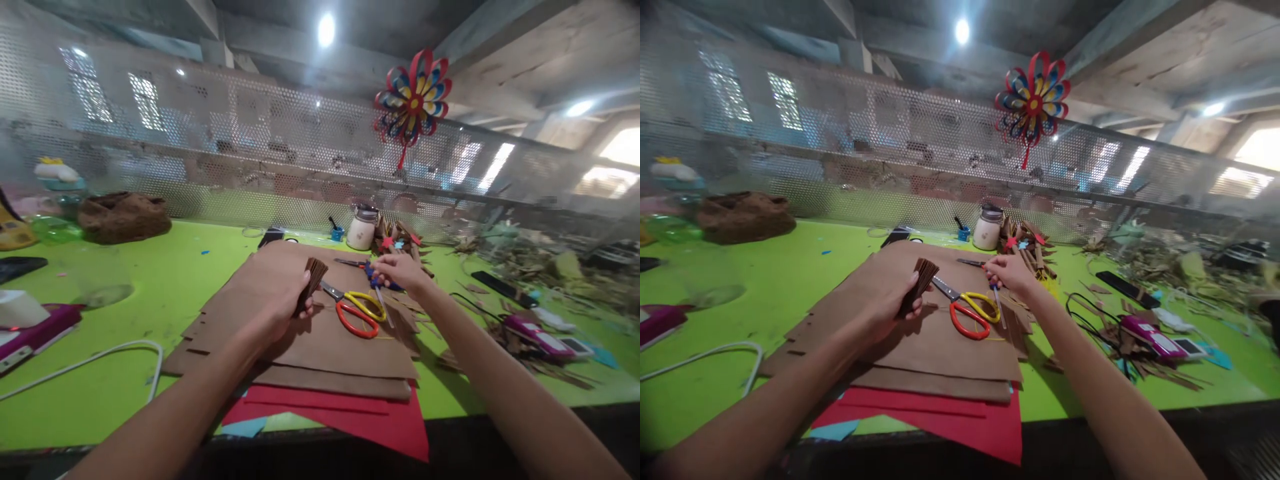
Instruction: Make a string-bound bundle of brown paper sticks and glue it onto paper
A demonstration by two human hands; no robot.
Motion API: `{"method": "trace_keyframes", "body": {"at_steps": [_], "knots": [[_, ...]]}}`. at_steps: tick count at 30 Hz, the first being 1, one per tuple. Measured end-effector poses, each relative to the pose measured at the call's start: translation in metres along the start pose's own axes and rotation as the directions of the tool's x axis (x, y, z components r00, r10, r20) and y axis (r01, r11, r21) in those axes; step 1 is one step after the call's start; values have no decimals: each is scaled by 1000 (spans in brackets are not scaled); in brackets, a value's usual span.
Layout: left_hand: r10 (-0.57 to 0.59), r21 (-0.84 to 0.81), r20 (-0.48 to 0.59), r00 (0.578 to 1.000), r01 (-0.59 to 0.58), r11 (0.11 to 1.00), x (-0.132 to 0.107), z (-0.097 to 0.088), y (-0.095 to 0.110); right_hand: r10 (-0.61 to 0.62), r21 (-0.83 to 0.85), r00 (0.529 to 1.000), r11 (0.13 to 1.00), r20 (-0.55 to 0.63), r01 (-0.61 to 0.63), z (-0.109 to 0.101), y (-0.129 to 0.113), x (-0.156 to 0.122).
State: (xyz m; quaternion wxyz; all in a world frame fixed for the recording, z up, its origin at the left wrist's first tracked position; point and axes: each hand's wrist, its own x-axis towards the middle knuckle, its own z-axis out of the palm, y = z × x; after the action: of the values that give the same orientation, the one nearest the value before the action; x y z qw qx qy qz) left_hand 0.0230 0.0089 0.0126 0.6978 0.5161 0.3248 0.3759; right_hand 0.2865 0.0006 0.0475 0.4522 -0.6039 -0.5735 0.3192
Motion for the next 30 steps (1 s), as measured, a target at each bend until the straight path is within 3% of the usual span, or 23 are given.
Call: {"method": "trace_keyframes", "body": {"at_steps": [7, 13, 21, 30], "knots": [[4, 8, -56, 998, -4, 1000, 1, -2, -8, -52, -350, 967, 926, 250, 141, 22, 22, 12], [54, 170, -88, 995, -38, 985, 2, -1, -13, -143, -611, 957, 743, 253, 273, 35, 11, 48], [30, 131, -92, 995, -18, 991, 0, -1, -19, -66, -829, 990, 542, 123, 139, 56, 6, 145], [-31, 100, -117, 993, 42, 994, 5, -4, -21, 70, -898, 996, 440, 53, 17, 78, 41, 223]]}}
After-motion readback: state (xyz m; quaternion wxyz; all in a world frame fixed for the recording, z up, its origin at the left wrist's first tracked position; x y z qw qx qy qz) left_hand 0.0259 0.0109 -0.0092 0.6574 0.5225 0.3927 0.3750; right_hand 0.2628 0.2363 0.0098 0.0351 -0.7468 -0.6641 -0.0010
